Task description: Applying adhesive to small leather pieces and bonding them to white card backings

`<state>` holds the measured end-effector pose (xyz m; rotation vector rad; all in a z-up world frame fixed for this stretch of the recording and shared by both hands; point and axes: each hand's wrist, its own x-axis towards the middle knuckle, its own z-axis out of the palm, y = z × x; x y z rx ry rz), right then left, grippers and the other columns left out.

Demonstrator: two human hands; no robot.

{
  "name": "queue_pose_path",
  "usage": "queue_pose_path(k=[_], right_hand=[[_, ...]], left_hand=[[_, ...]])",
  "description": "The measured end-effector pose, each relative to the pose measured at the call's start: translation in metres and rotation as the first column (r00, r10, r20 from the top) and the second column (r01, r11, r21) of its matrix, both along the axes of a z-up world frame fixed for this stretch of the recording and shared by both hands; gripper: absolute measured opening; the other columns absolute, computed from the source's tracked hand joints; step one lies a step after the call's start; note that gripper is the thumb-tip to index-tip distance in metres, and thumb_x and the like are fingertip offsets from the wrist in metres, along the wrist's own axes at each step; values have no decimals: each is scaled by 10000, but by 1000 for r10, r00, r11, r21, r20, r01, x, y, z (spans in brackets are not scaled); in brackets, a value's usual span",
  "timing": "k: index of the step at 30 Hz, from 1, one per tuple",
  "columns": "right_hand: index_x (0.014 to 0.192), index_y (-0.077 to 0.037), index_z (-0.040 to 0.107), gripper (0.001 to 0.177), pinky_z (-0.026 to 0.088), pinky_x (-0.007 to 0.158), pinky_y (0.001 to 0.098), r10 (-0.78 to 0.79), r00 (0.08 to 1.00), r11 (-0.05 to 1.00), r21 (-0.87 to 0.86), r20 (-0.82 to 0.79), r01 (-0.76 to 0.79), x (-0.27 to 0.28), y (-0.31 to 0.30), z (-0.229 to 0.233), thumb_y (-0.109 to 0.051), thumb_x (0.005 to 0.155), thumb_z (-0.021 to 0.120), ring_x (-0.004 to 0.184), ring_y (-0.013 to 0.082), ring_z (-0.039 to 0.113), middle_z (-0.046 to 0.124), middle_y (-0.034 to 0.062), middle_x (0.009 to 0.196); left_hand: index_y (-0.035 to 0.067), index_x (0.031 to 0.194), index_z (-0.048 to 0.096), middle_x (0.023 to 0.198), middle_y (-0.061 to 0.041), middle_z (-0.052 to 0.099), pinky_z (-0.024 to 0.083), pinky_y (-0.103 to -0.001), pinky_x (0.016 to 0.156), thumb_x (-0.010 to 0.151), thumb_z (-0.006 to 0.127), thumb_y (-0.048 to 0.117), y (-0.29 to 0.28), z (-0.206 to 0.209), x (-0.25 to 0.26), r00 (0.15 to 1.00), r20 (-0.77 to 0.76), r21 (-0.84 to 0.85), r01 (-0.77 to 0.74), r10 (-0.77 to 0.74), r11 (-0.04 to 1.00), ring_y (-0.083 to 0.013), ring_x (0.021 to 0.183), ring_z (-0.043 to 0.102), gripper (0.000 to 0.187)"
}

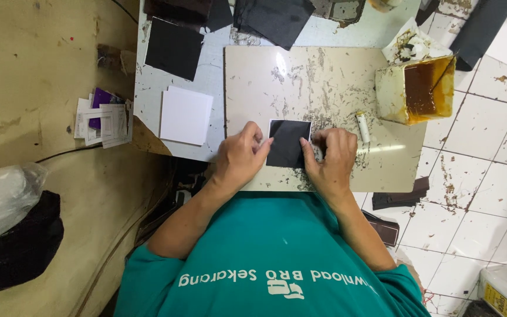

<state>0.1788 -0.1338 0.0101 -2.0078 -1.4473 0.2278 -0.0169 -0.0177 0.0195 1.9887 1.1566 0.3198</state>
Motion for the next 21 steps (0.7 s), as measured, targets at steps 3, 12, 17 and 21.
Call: queue_pose_path(k=[3,12,17,21], right_hand=[[1262,-106,658,344,399,880,443,45,994,999,2,98,-45,-5,1,11,-266,975,758,1007,334,565,535,104,992],[1539,-245,546,592,206,1087,592,146,900,981,-176,410,-79,-18,-3,-3,-592,1081,404,1495,439,237,360,217,1633],[1538,-218,538,567,165,1133,597,129,911,973,-227,393,-40,4,-15,4,-540,1106,362,1518,434,176,307,214,1663],[1418,-159,671,354,339,1068,535,95,927,995,-53,364,-81,23,-13,3,-236,1078,614,1441,463,367,434,221,1580]], left_hand=[[87,1114,670,923,-102,697,586,-420,685,962,711,182,-3,-6,-5,987,73,339,109,-142,935,-338,854,729,183],[139,1489,550,1553,-91,526,263,-662,1193,1105,462,389,-13,15,-3,897,-298,475,437,-328,764,-440,1477,363,467],[100,1428,615,1525,-103,561,245,-656,1182,1088,534,341,-6,20,-11,917,-285,538,395,-281,744,-441,1467,377,424],[40,1426,603,1538,-152,535,290,-588,1195,1078,569,289,-4,14,-8,937,-217,629,348,-273,695,-433,1459,409,429]])
